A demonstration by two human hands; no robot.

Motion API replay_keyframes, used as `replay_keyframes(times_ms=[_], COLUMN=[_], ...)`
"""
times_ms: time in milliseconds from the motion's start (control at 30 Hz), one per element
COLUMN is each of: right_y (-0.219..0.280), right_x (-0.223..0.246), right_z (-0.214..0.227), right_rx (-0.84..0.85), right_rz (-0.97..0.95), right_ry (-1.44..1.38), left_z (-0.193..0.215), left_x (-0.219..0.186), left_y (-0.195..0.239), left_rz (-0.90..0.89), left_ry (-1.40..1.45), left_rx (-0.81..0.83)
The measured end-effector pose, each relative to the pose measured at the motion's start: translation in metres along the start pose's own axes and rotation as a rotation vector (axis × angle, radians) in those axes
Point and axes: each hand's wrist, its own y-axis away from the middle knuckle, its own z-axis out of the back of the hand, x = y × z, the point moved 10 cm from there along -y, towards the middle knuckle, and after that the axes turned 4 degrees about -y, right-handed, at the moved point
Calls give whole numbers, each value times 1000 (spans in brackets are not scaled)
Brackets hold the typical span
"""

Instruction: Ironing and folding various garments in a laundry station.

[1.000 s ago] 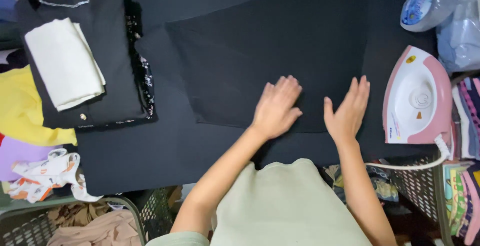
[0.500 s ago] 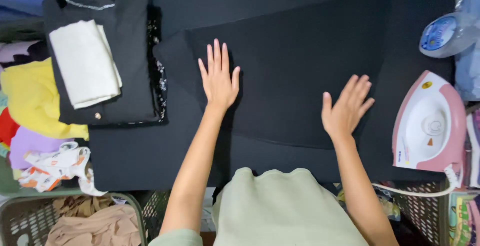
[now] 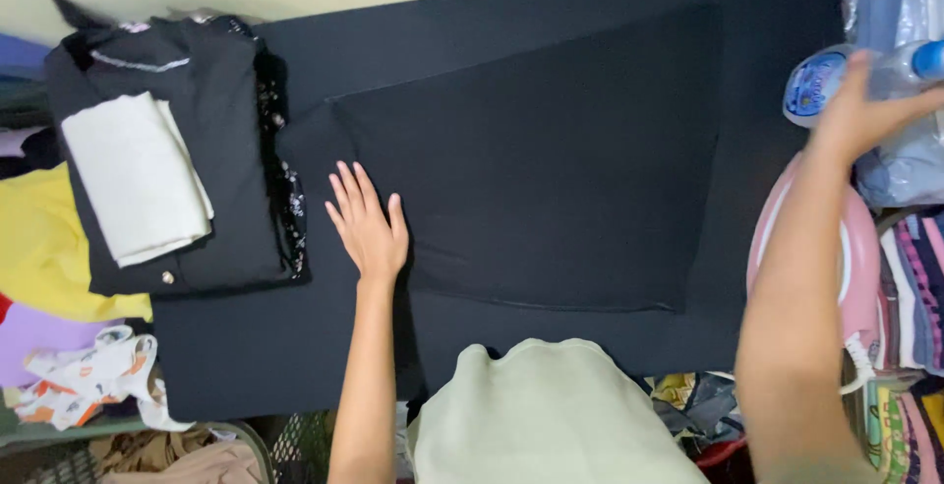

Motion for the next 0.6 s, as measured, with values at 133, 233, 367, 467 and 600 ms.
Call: replay_keyframes(times_ms=[133,233,367,467,600], right_y=[-47,-12,84,182,291], right_x=[14,78,212,396,458], right_z=[-37,-29,-23,-29,-41], right_rx=[25,285,424,567,1034], right_rz=[-350,-409,-268,-408,-358], right_ry=[-2,265,-501,-812,-345], left_z=[13,22,23,28,30], left_x=[22,35,56,61,64], left_y=[28,35,42,40,43], left_rz=[-25,-62,-1,32,30], left_ry=[117,181,155,199,234], left_rx=[-7,-4,-50,-121,-141])
